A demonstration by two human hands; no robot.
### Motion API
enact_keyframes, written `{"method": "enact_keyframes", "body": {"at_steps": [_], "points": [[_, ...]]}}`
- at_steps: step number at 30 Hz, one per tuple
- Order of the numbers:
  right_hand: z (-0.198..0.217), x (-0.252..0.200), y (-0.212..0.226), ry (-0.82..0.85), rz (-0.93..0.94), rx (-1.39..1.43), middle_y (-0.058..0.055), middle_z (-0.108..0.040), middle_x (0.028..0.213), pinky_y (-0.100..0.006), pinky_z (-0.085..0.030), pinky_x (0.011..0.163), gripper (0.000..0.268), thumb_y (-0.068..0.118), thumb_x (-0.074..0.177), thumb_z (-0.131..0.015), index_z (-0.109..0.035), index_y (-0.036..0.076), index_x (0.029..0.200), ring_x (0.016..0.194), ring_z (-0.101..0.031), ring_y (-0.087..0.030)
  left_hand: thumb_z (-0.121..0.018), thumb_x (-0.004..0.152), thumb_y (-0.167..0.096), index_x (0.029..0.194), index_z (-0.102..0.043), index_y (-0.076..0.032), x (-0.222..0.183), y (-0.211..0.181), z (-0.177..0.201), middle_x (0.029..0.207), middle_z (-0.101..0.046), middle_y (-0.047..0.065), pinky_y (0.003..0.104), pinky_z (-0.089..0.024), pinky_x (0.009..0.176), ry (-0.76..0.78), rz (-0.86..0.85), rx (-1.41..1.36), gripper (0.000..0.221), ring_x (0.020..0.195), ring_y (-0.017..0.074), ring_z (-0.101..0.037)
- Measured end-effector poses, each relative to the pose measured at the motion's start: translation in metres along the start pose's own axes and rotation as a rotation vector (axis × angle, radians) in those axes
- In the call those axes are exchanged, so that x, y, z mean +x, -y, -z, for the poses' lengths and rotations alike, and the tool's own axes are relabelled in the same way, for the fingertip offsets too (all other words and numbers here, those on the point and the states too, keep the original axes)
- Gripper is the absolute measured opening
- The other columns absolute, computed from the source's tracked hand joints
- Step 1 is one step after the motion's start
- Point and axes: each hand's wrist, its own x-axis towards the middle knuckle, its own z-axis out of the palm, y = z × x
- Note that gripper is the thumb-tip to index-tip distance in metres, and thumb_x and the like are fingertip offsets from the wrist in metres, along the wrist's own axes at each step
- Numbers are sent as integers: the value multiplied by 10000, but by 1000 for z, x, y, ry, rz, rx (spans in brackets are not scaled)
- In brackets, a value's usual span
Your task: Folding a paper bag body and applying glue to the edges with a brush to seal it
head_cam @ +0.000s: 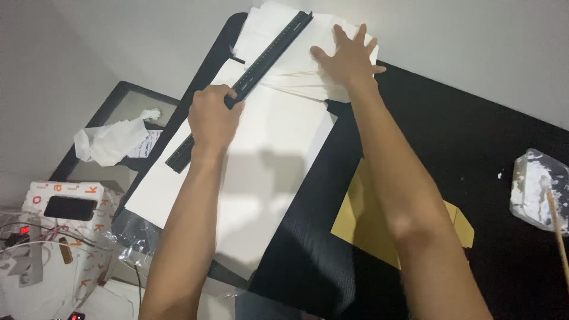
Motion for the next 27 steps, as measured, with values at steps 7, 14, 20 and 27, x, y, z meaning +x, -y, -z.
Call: {"method": "enact_keyframes", "body": {"at_steps": [7, 14, 20, 27], "points": [[-8, 8, -2, 13, -58, -15, -89, 109, 1692, -746, -334, 1053, 767, 615, 998, -512, -178, 356, 1637, 1534, 65, -477, -828, 856, -231, 1010, -740, -151, 2, 5, -5, 1099, -733, 39, 466, -535, 711, -1, 21, 15, 195, 1014, 302, -603], [-20, 4, -30, -186, 213, -50, -125, -46, 1684, -780, -132, 1128, 717, 503, 1043, -511, -199, 212, 1619, 1544, -48, -397, -786, 870, -265, 1071, -717, -185, -2, -3, 5, 1123, -723, 69, 465, -520, 781, 35, 95, -39, 227, 1053, 314, -608], [-41, -90, -72, -111, 939, -243, -131, -608, 1428, -579, -358, 1067, 417, 130, 947, -504, -582, 106, 1356, 1339, -533, -329, -797, 905, -230, 1139, -708, -133, -13, -23, 21, 1035, -723, 132, 426, -551, 773, 67, 101, 6, 268, 988, 317, -649], [-100, -141, -104, -89, 1183, -567, 82, -615, 1414, -508, -241, 1223, 238, 337, 1048, -525, -610, 313, 1269, 1375, -496, -66, -769, 922, -171, 1359, -655, -72, -15, -23, 28, 1306, -652, 246, 540, -571, 906, 179, 31, 82, 462, 1193, 391, -638]]}}
